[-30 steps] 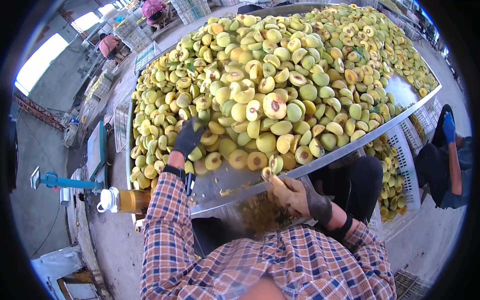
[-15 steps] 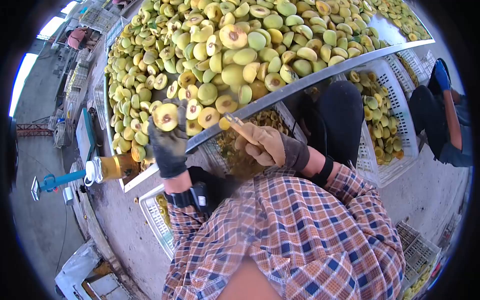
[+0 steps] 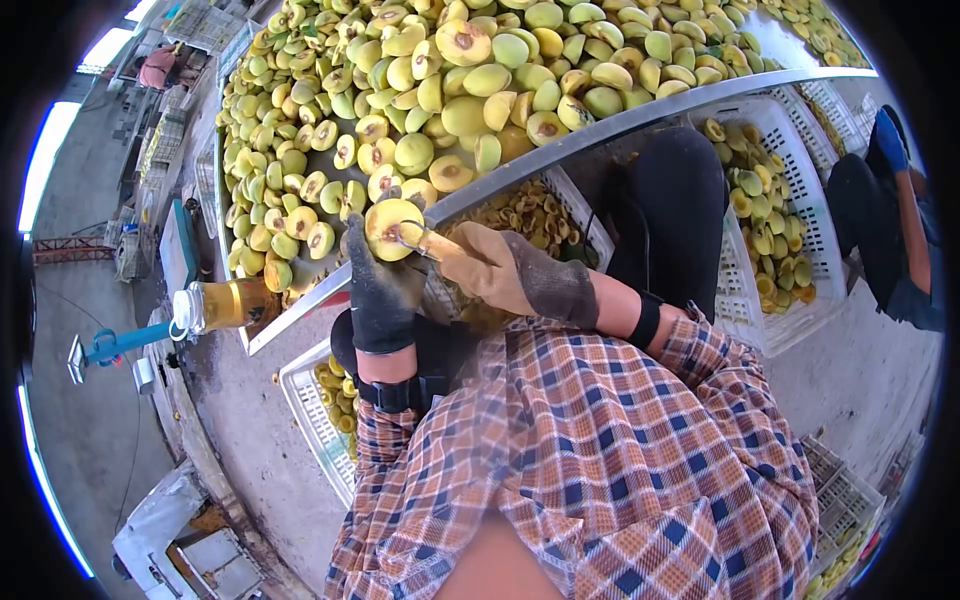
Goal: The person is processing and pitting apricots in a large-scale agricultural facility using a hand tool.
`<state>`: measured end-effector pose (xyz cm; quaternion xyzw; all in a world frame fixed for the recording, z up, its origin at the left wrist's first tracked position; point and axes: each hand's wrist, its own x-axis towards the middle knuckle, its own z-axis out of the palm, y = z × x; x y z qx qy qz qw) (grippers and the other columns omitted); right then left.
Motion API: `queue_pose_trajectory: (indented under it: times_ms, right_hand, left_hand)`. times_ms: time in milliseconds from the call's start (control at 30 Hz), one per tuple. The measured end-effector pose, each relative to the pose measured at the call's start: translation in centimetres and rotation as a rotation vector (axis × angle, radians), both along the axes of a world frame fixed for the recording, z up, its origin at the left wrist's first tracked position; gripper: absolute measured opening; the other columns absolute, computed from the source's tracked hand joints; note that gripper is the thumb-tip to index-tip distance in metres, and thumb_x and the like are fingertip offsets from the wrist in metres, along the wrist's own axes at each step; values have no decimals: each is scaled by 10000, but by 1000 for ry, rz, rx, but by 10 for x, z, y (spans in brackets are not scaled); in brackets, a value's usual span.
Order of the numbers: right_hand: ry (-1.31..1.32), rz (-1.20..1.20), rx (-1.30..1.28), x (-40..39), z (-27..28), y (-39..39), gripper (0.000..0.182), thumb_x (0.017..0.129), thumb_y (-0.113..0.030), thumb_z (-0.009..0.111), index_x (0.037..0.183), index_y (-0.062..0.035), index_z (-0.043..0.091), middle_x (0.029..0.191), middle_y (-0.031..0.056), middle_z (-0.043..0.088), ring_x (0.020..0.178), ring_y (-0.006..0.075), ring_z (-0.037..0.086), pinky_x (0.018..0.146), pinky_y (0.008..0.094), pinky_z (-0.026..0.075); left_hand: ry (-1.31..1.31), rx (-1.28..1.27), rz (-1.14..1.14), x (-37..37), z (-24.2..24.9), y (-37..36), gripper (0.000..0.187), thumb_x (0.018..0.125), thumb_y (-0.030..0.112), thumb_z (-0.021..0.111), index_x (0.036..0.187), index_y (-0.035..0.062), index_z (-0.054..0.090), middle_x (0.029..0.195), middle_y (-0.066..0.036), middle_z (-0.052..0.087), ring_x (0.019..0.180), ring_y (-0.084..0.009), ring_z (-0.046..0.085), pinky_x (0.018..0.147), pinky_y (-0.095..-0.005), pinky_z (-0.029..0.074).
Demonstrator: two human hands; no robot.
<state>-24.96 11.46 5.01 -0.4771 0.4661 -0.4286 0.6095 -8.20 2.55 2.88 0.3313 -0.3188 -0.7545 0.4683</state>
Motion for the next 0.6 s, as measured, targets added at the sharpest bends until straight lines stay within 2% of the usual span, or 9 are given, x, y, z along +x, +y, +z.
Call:
queue_pose_trajectory:
  times_ms: [67,133,200,267,333,400,433,500,600]
  right_hand:
    - [106,-41,-183,4,-12,-1,206,1005,-217,469,1019,-16,516,762,-23,485,651,54,453,579,224,408]
    - [103,-46,-203,1,-12,0,195,1006,-199,470,1009,-11,521,755,-26,477,653,60,445,580,232,409]
    - [92,-32,-182,1,-10,2,198,1007,-195,479,1010,-3,527,739,-20,476,651,68,444,579,241,409]
    - [77,4,-122,0,-11,4,215,1008,-205,496,1021,6,532,717,-4,482,645,76,448,576,250,410]
    - [169,4,-212,-1,-4,6,246,992,-235,534,1001,11,531,690,120,538,626,238,542,569,334,434]
    - [276,-3,-300,-3,-9,7,241,985,-222,548,1019,16,533,683,181,575,609,317,593,559,370,446]
    - [338,-9,-343,-2,-21,8,221,986,-195,542,1047,18,536,690,180,583,602,314,597,553,364,446]
    - [439,-9,-425,-7,-33,8,200,979,-157,545,1079,16,541,718,195,599,616,338,609,544,370,447]
    - [538,41,-495,-19,-41,0,175,957,-151,566,1028,5,528,750,238,607,673,404,620,546,412,451]
  left_hand:
    - [-175,-202,-6,-3,-11,3,631,987,558,409,1360,52,463,1267,-139,562,1183,-265,536,1046,-422,408]
    - [-300,-342,-20,-10,-10,7,652,994,576,375,1367,48,462,1252,-129,569,1180,-250,533,1047,-406,400]
    - [-84,-165,-121,-17,10,12,653,1000,579,351,1347,40,479,1234,-126,578,1164,-244,540,1030,-394,412]
    - [-169,-212,-84,-20,7,13,651,1006,580,327,1299,29,510,1185,-124,601,1107,-224,565,979,-360,443]
    - [-193,-224,-47,-23,4,16,646,1007,579,324,1269,24,525,1150,-124,615,1067,-215,582,947,-345,463]
    - [-311,-285,-49,-22,3,16,642,1011,573,316,1242,16,537,1105,-119,630,1029,-206,595,919,-331,474]
    - [-370,-312,-50,-19,3,17,641,1014,569,312,1229,12,543,1083,-117,638,1010,-202,601,904,-323,480]
    - [-642,-601,-86,-13,-6,13,621,1023,548,302,1195,11,563,1045,-109,645,980,-195,607,888,-317,484]
    - [-822,-806,-327,0,-8,-6,499,1049,392,339,1246,-32,514,1155,-126,610,970,-198,609,895,-330,487]
